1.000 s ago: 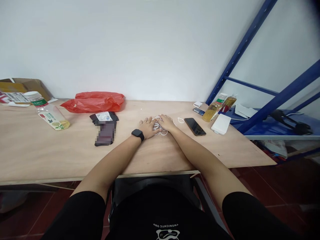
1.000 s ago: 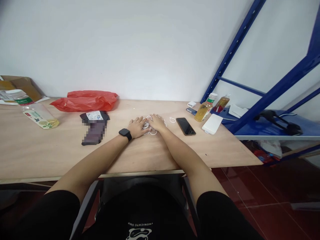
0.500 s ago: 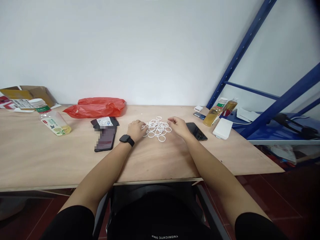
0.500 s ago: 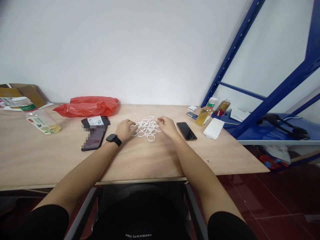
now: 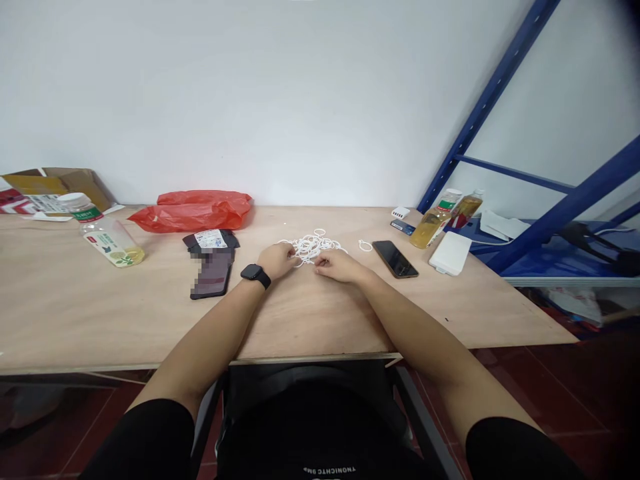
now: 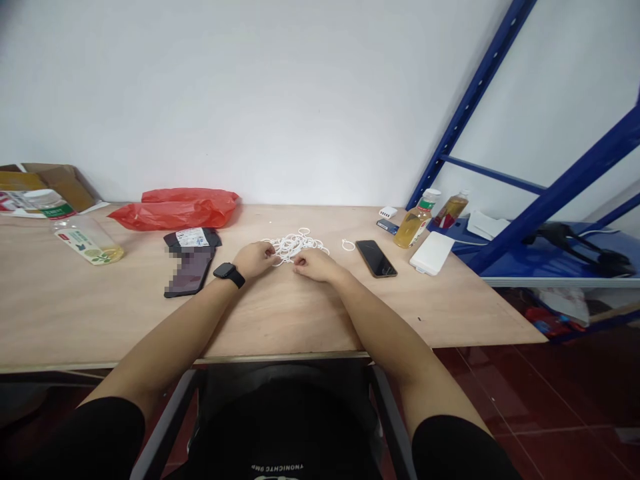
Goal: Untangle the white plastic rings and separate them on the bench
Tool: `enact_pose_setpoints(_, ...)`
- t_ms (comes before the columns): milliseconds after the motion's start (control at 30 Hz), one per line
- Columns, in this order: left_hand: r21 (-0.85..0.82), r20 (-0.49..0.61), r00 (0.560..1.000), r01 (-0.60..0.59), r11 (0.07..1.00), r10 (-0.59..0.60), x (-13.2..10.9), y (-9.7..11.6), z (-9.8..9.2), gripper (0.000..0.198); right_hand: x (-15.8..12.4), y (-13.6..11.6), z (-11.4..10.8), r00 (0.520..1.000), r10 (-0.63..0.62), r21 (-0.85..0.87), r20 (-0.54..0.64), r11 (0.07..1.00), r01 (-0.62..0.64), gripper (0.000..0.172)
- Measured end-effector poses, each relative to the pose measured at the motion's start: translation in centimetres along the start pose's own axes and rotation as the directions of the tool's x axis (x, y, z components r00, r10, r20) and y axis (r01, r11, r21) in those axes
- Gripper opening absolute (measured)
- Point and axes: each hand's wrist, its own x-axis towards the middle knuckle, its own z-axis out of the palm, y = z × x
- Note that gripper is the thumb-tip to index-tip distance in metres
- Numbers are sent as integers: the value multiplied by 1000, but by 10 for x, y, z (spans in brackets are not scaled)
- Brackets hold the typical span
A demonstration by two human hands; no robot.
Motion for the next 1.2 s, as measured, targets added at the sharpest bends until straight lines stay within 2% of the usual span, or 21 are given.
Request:
enact_pose_setpoints(133,37,3,1000,-26,999,26,4,-5,6,28,4,9,6,995,-89,-21,-36,996,88,28)
enact_pose_setpoints(233,71,-21,1000,9,997,-7,9,-7,9,28,9,12,13,992,-124,-4,-27,992,124,33)
enact_pose_setpoints(333,116,-46,998,40,992,-35,12,-8,9,26,16,14,14,990,-115,-16,-78,993,114,32)
enact_pose_setpoints(433,128,-85,995,55,990,-44,13,-11,7,27,20,24,5,971,-7,-91,-241,996,-15,23)
enact_pose_setpoints(500,117,-110,993,61,991,-48,12,-12,6,28,18,36,-6,920,95,-172,-381,970,-171,23)
enact_pose_setpoints(567,106,-131,990,58,993,-44,11,-12,7,28,12,50,-17,852,221,-249,-474,895,-370,30)
enact_pose_setpoints(633,87,-157,987,44,995,-30,10,-9,8,30,5,62,-26,810,341,-299,-478,803,-515,31)
enact_pose_setpoints(700,50,-188,982,18,999,-8,8,-5,9,31,-1,70,-31,779,451,-320,-435,732,-602,29)
enact_pose_setpoints(800,-14,-232,970,-74,997,69,4,4,9,31,-3,75,-35,795,475,-334,-376,731,-595,26)
enact_pose_setpoints(900,-71,-256,947,-220,973,196,-1,11,9,29,0,74,-36,832,444,-324,-332,774,-543,35)
enact_pose_setpoints(967,-129,-263,929,-300,945,259,-6,17,8,28,3,71,-36,841,414,-225,-348,834,-504,36)
enact_pose_setpoints(1033,-218,-277,922,-335,916,271,-9,23,7,28,5,63,-33,841,381,28,-384,915,-402,33)
enact_pose_setpoints(1067,-280,-285,924,-334,900,254,-11,27,8,30,6,57,-30,844,364,201,-393,930,-308,33)
enact_pose_setpoints(1133,-440,-275,943,-295,848,186,-12,35,11,40,7,40,-21,882,326,555,-340,827,-92,38)
enact_pose_setpoints(1200,-620,-212,969,-233,749,125,-11,42,16,58,7,20,-12,926,253,750,-281,660,47,46)
